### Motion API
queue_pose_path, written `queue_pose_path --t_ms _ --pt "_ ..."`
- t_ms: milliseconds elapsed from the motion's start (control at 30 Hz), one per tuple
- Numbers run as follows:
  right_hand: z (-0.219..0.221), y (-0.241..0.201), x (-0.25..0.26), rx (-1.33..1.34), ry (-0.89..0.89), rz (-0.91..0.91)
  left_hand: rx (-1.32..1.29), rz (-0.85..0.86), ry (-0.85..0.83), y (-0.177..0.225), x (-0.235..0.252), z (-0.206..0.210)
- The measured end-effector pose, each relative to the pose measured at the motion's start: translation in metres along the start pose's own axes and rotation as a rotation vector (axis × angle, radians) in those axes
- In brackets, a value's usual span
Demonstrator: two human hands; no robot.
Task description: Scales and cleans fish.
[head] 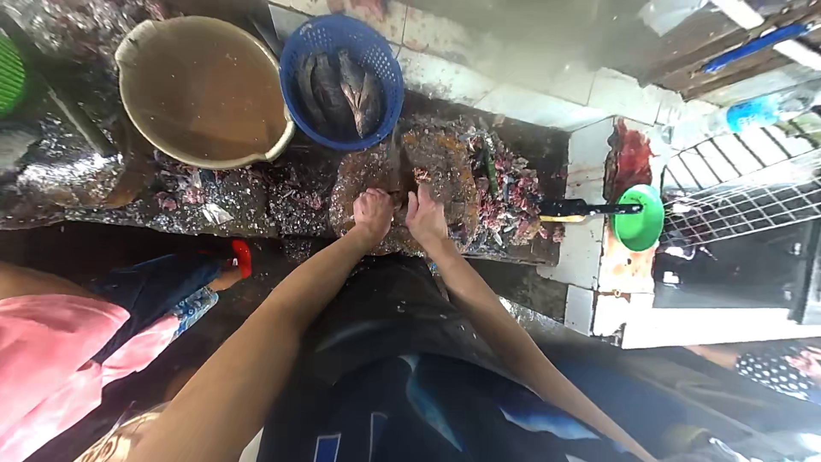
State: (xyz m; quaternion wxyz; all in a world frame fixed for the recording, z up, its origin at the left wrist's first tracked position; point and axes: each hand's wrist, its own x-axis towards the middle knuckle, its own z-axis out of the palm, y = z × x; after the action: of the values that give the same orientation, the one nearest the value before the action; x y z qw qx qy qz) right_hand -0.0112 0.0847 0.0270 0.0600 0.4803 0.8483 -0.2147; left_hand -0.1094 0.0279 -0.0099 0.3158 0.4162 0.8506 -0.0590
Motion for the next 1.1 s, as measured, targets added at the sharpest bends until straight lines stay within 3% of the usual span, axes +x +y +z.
queue_pose_path --t_ms 100,167,233,367,467,767,933,1033,1100 --pt "-0.019 -0.001 -0.007 0.082 0.289 -0.096 -0.003 -0.006 -0.002 0.0 0.001 0.002" --pt "-0.035 0.002 -0.013 0.07 0.355 -0.119 -0.012 -0.003 0.004 0.0 0.0 0.004" --pt "-0.06 0.012 -0.019 -0.048 0.223 -0.11 -0.012 0.013 0.006 -0.002 0.002 0.003" --pt "-0.107 0.045 -0.039 -0.465 -0.282 -0.094 0.029 0.17 -0.04 -0.011 0.011 -0.008" --pt "-0.121 0.048 -0.048 -0.719 -0.469 -0.14 0.1 0.286 -0.087 -0.015 0.022 -0.025" --pt "-0.128 0.006 -0.04 -0.904 -0.506 -0.352 0.318 0.365 -0.171 0.014 0.033 -0.047" --pt "-0.085 0.023 -0.054 -0.789 -0.408 -0.13 0.247 0.393 -0.148 -0.004 0.049 -0.041" --pt "-0.074 0.039 -0.06 -0.718 -0.473 0.024 0.199 0.398 -0.154 -0.01 0.053 -0.04" --pt "-0.071 0.025 -0.058 -0.666 -0.525 0.085 0.188 0.382 -0.143 -0.007 0.053 -0.044"
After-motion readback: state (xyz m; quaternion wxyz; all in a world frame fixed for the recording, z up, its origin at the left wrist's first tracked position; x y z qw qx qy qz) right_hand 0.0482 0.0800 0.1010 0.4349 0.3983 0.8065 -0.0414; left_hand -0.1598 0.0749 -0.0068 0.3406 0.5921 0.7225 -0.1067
